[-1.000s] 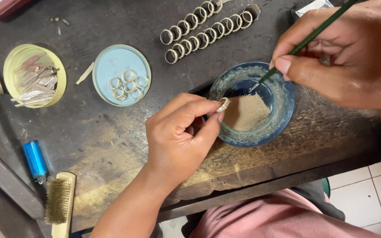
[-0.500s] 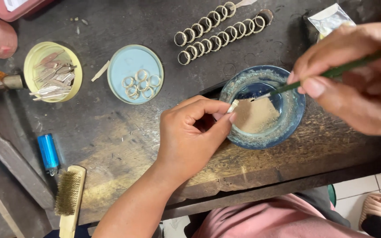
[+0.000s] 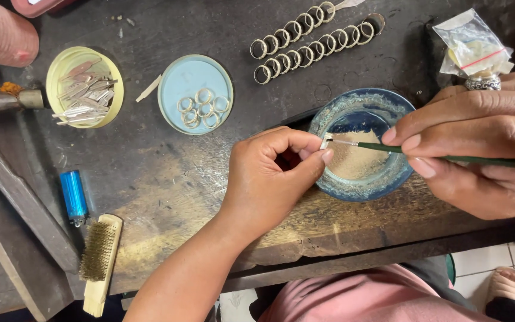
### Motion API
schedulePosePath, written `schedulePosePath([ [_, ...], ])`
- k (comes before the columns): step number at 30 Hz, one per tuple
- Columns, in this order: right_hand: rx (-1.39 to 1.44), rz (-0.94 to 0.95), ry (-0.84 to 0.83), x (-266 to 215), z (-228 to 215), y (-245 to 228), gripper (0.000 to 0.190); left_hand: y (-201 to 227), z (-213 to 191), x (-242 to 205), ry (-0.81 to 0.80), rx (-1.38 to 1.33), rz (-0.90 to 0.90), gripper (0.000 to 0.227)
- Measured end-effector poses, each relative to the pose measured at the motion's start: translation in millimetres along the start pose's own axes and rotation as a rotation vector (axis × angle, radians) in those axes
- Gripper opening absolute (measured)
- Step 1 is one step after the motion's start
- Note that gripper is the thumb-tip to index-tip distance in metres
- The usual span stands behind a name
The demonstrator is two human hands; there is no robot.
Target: Applying soldering paste and small solder pieces to metal rings using a fine brush at a jewelry workbench
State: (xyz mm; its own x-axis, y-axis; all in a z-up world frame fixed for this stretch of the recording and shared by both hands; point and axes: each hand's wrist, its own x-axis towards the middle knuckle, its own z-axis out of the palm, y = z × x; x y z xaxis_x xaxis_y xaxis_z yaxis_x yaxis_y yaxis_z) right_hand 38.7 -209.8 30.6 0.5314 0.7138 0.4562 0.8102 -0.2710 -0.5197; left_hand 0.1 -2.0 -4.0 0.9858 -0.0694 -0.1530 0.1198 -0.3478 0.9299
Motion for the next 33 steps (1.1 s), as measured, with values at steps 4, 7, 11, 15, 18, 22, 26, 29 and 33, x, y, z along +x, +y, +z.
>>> schedulePosePath([
  [4,0.004,0.025,-0.012,-2.9,-0.4,0.1,0.009,-0.7,0.2,-0.2,0.005,-0.001,0.009,0.003],
  [7,0.008,-0.004,-0.014,0.4,-0.4,-0.5,0.01,-0.9,-0.1,0.0,-0.001,0.006,0.028,0.003],
  [11,0.025,0.017,0.017,-0.9,0.4,-0.6,0.007,-1.3,0.0,-0.1,-0.003,-0.007,0.015,0.002],
  [15,0.006,0.03,-0.022,-2.1,-0.6,0.0,0.008,-1.9,-0.4,0.1,-0.003,0.018,0.028,0.003],
  [18,0.0,0.025,-0.025,-2.7,-1.4,0.0,0.009,-1.4,-0.5,0.2,-0.005,0.017,0.027,0.002],
  [22,-0.022,0.012,-0.019,-1.4,-0.4,-0.3,0.008,-2.3,0.8,-0.1,0.006,-0.004,0.041,0.002],
  [26,-0.029,0.019,-0.017,-4.3,0.0,0.4,0.008,-1.2,0.2,-0.6,0.006,-0.016,0.041,0.002],
  [29,-0.033,0.017,-0.002,-3.2,0.3,-0.2,0.008,-1.2,0.5,-0.7,0.005,-0.04,0.054,0.002],
  [33,-0.007,0.001,0.003,-3.8,0.5,0.6,0.007,0.0,0.0,-1.2,0.002,-0.06,0.033,0.001],
])
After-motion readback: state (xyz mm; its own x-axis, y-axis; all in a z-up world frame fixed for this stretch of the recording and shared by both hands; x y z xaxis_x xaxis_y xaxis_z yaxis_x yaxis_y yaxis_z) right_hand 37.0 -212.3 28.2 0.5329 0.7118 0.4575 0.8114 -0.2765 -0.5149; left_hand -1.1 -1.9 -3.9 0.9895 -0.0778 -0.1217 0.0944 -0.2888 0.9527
